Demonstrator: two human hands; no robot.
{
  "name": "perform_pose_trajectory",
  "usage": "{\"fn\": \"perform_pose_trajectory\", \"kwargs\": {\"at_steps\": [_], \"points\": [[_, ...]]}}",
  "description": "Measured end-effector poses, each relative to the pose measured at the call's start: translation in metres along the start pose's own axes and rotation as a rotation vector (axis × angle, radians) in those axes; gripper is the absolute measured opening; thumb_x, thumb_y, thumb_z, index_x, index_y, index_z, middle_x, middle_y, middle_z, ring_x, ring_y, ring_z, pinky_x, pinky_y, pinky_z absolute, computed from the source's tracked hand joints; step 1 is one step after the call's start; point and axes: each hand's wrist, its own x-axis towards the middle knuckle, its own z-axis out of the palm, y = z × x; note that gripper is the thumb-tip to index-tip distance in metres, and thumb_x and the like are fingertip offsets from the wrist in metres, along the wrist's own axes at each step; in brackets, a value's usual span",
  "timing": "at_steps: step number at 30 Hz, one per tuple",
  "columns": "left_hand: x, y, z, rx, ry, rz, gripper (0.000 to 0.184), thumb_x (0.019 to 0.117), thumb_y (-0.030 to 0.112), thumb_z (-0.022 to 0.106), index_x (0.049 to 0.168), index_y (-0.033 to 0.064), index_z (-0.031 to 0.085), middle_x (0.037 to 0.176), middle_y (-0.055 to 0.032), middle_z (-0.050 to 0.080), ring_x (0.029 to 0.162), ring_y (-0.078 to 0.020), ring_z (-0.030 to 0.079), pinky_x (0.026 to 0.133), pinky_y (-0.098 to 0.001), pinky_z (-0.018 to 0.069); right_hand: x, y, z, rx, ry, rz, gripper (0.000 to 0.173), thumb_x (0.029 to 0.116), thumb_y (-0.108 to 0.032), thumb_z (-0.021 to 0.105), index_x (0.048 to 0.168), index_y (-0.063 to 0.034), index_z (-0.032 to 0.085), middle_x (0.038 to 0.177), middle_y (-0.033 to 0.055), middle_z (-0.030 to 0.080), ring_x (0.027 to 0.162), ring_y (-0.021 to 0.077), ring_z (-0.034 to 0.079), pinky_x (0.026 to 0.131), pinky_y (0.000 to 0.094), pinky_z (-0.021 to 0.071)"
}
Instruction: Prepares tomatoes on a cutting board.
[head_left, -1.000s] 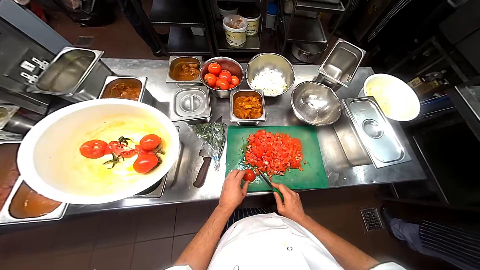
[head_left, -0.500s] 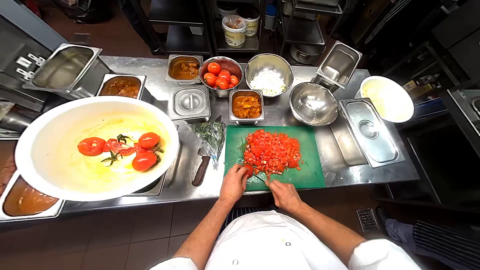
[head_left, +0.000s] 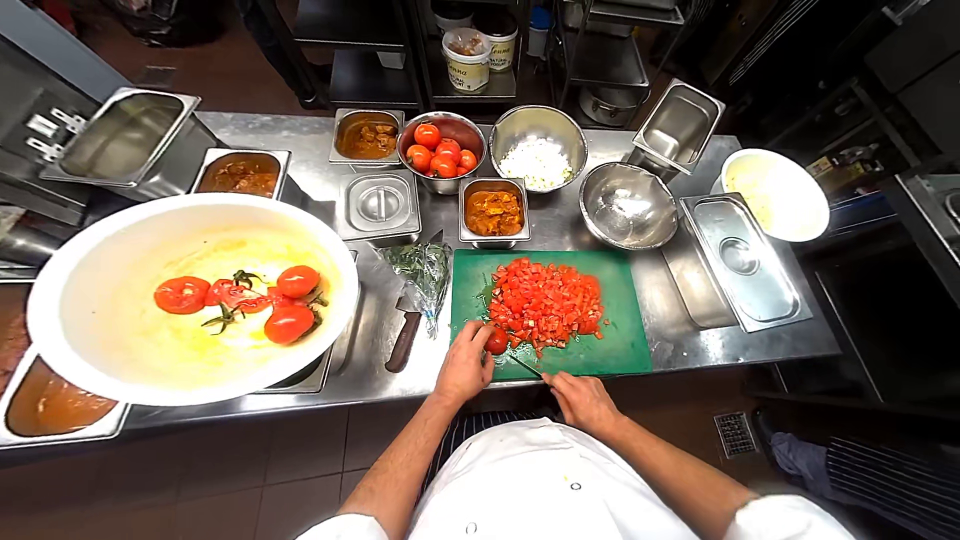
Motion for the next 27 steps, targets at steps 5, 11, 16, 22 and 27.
{"fn": "perform_pose_trajectory", "kwargs": {"at_steps": [5,11,16,22,27], "points": [[0.017,0.004,-0.009,0.074,-0.167,0.048,0.045,0.0852,0.016,0.074,0.129,0.0187,0.068,0.128,-0.0051,0.065,0.116,-0.0246,0.063,0.1,-0.0444,0.055,-0.003,-0.011,0.001,-0.028,0.264,0.121,0.03,0.0992,-0.023,0.055,0.121,-0.0166,0.075,0.09,0.0015,0.072,0.071,0.0165,0.071,0.058,0.0378,0.0594],[-0.005,0.021,0.014,-0.039,0.034,-0.088,0.032,0.089,0.028,0.075,0.117,0.0131,0.072,0.122,-0.0089,0.065,0.113,-0.0247,0.064,0.096,-0.0433,0.0569,0.065,-0.043,0.016,0.003,0.204,0.105,0.03,0.0986,-0.019,0.056,0.123,-0.0158,0.073,0.096,0.0045,0.072,0.076,0.0208,0.072,0.061,0.0413,0.0599],[-0.006,0.017,0.02,0.002,0.069,-0.039,0.021,0.0915,0.027,0.072,0.11,0.0172,0.075,0.121,-0.0059,0.068,0.113,-0.0246,0.064,0.097,-0.0436,0.0558,0.058,-0.035,0.021,-0.059,0.117,0.036,0.033,0.0968,-0.014,0.056,0.127,-0.0145,0.069,0.096,0.0063,0.071,0.072,0.023,0.07,0.057,0.042,0.0588],[-0.01,0.014,0.022,-0.076,0.113,-0.066,0.032,0.088,0.025,0.077,0.116,0.0107,0.07,0.117,-0.0089,0.066,0.107,-0.0229,0.067,0.093,-0.0424,0.0589,0.008,-0.024,0.004,-0.067,0.108,0.056,0.03,0.1004,-0.02,0.051,0.121,-0.014,0.072,0.089,0.0054,0.07,0.065,0.0215,0.069,0.053,0.0402,0.0569],[-0.01,0.012,0.025,-0.016,0.11,-0.013,0.019,0.0908,0.023,0.072,0.108,0.0143,0.074,0.114,-0.0059,0.068,0.11,-0.0232,0.065,0.096,-0.0419,0.0562,0.07,-0.048,0.005,0.006,0.076,0.09,0.029,0.0986,-0.018,0.055,0.122,-0.0148,0.071,0.1,0.0051,0.073,0.077,0.0228,0.072,0.062,0.044,0.0594]]}}
